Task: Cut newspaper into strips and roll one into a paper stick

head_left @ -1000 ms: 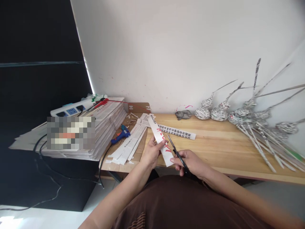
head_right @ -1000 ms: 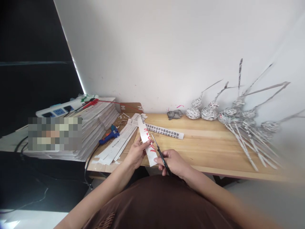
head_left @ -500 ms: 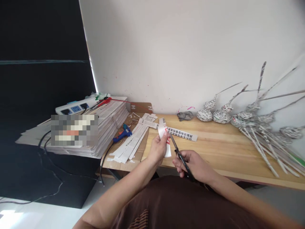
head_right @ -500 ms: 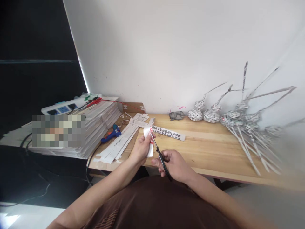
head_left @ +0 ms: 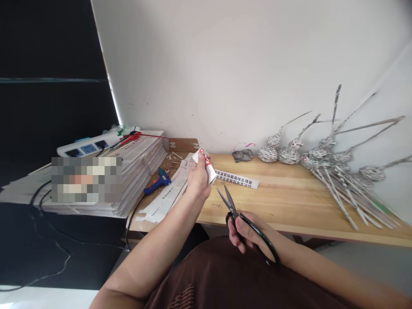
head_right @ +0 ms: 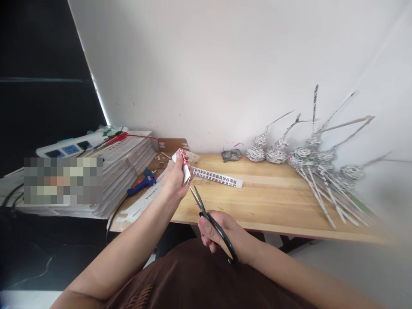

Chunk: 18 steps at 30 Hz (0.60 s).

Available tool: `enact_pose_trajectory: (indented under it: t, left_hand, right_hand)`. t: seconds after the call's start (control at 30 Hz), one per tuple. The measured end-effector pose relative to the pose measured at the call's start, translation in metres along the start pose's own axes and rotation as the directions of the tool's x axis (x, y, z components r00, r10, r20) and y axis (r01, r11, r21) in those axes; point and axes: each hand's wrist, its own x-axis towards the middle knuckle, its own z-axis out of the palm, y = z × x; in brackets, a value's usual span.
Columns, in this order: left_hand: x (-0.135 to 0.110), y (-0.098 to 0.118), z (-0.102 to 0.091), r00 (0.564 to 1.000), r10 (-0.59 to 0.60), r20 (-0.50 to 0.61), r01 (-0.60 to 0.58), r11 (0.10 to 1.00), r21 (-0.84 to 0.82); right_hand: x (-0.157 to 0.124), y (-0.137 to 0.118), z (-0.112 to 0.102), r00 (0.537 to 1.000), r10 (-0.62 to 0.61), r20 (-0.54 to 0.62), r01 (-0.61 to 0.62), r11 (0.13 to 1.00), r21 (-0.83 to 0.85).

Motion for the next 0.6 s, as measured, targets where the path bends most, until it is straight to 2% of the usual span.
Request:
enact_pose_trajectory:
  t: [0.23,0.43,0.6]
  left_hand:
    - [-0.002,-0.008,-0.003,0.998,0.058,0.026,-0.059,0.996,0.072]
    - [-0.003,-0.013,-0.004,0.996,0.084,0.021,-0.085,0.996,0.036]
    - [-0.003,-0.016,-0.004,0.995,0.100,0.005,-0.100,0.995,0.004]
  right_hand:
    - [0.003,-0.002,0.003,0.997,0.056,-0.044,-0.053,0.995,0.081]
    - [0.003,-0.002,0.003,0.999,0.017,-0.039,-0.015,0.999,0.046]
    - [0.003,-0.003,0.002,0.996,0.058,-0.062,-0.055,0.997,0.051]
